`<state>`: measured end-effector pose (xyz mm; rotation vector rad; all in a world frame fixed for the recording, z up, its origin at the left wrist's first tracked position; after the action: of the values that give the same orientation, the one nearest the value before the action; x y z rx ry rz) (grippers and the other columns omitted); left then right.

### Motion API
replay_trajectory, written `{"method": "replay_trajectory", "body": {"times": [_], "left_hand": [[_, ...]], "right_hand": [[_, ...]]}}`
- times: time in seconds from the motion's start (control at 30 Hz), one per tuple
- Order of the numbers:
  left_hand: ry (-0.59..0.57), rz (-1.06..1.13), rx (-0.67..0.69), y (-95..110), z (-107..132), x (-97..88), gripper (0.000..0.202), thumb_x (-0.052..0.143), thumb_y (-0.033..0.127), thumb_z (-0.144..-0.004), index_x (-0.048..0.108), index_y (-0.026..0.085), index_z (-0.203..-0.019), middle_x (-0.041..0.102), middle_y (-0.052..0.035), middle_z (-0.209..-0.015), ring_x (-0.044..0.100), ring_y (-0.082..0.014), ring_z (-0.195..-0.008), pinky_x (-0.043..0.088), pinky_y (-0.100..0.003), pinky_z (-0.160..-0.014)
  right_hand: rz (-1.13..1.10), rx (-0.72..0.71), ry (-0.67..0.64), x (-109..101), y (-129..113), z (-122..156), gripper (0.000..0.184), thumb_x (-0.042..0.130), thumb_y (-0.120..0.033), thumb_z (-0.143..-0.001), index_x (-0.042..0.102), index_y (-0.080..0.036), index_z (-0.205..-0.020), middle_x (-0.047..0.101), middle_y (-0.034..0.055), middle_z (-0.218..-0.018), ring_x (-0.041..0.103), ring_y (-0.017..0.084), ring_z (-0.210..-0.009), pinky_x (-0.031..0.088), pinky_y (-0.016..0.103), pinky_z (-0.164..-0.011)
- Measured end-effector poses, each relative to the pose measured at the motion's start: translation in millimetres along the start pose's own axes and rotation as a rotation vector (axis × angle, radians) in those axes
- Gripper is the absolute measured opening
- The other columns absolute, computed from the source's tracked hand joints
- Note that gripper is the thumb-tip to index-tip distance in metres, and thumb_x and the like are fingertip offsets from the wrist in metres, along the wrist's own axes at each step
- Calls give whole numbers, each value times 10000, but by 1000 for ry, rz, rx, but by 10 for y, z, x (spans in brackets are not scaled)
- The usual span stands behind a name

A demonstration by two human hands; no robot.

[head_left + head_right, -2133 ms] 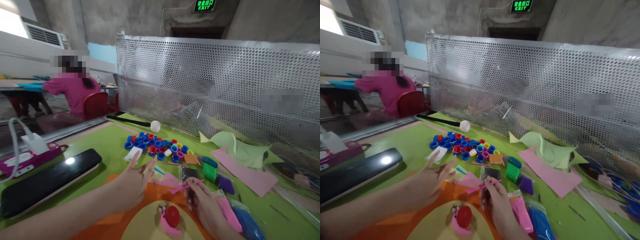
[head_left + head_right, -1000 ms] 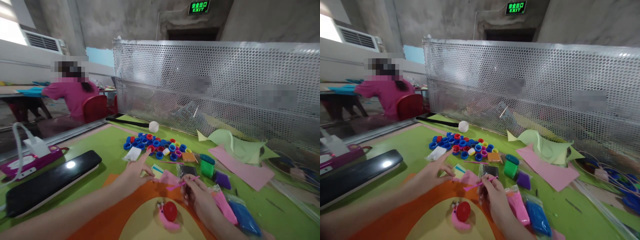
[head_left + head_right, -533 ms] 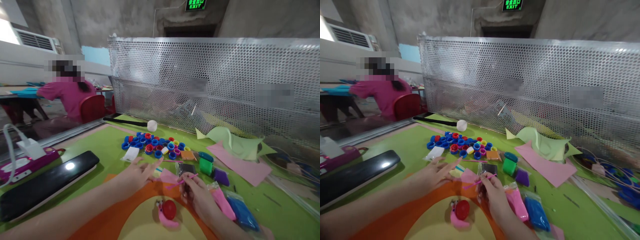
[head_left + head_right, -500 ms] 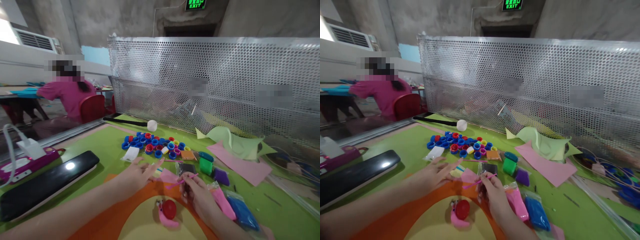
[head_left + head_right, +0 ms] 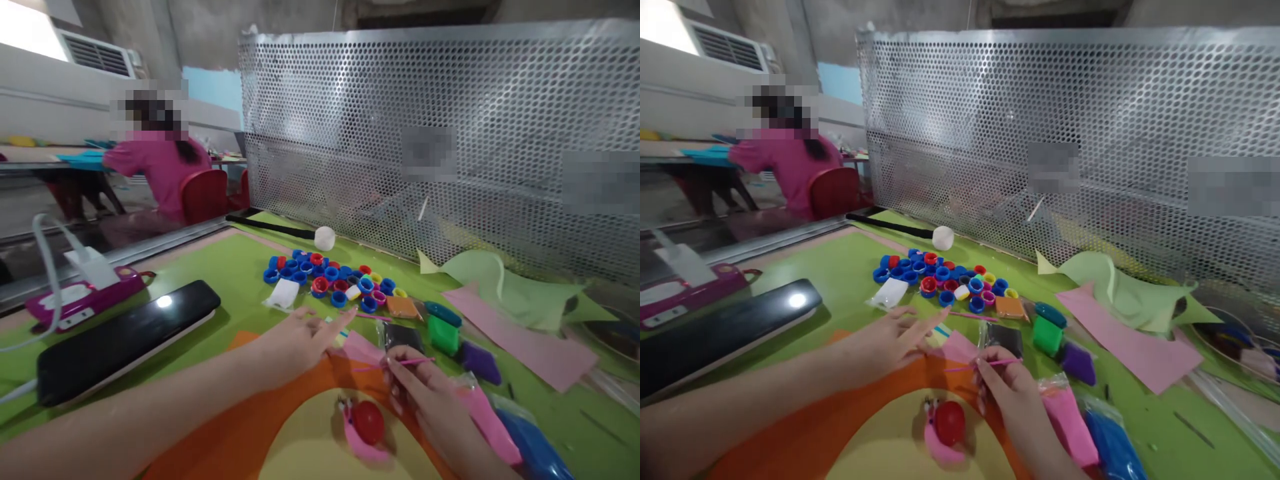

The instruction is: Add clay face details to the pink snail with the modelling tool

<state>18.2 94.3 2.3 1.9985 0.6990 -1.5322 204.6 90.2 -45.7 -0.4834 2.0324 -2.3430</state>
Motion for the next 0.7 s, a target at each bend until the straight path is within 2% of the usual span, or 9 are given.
{"method": "replay_trajectory", "body": {"times": [0.17,0.33,0.47,0.57,0.7], "left_hand": [[-19,36,42,32,-17,8,658,381,38,-840,124,224,-1416,687,-54,-902,568,-212,-975,343,-393,-930],[-3,126,17,20,-24,15,588,357,29,-852,257,253,-1386,685,-55,-885,561,-209,-978,345,-405,-943],[7,241,-42,-17,-32,28,545,384,71,-862,308,264,-1366,703,-46,-909,557,-228,-1012,321,-448,-968],[12,377,-122,-30,-45,-15,567,422,113,-865,250,268,-1383,719,-17,-898,566,-231,-1017,302,-479,-979],[32,614,-299,-8,-45,-117,686,504,226,-860,91,242,-1408,714,-20,-887,613,-182,-959,435,-360,-885]], "right_hand": [[22,64,52,21,-43,16,417,792,-493,-585,569,-154,-680,507,-65,-495,437,43,-386,340,127,-346],[28,92,88,44,-91,46,425,799,-515,-548,588,-161,-652,503,-57,-478,436,49,-385,345,129,-351],[19,103,124,43,-100,76,389,786,-496,-575,593,-170,-663,505,-53,-488,437,58,-395,372,148,-373],[25,120,136,43,-99,73,385,777,-498,-576,587,-172,-653,471,-60,-456,433,69,-382,368,161,-363],[36,150,131,50,-115,67,354,757,-480,-611,573,-180,-658,507,-51,-491,453,74,-396,380,168,-381]]}}
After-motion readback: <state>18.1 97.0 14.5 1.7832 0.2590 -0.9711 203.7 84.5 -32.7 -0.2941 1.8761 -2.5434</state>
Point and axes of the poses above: each hand's wrist, its own z-axis away from the middle knuckle, its own x-axis out of the palm, y = z × x, the point moved 5 cm from there along -z, towards the middle knuckle
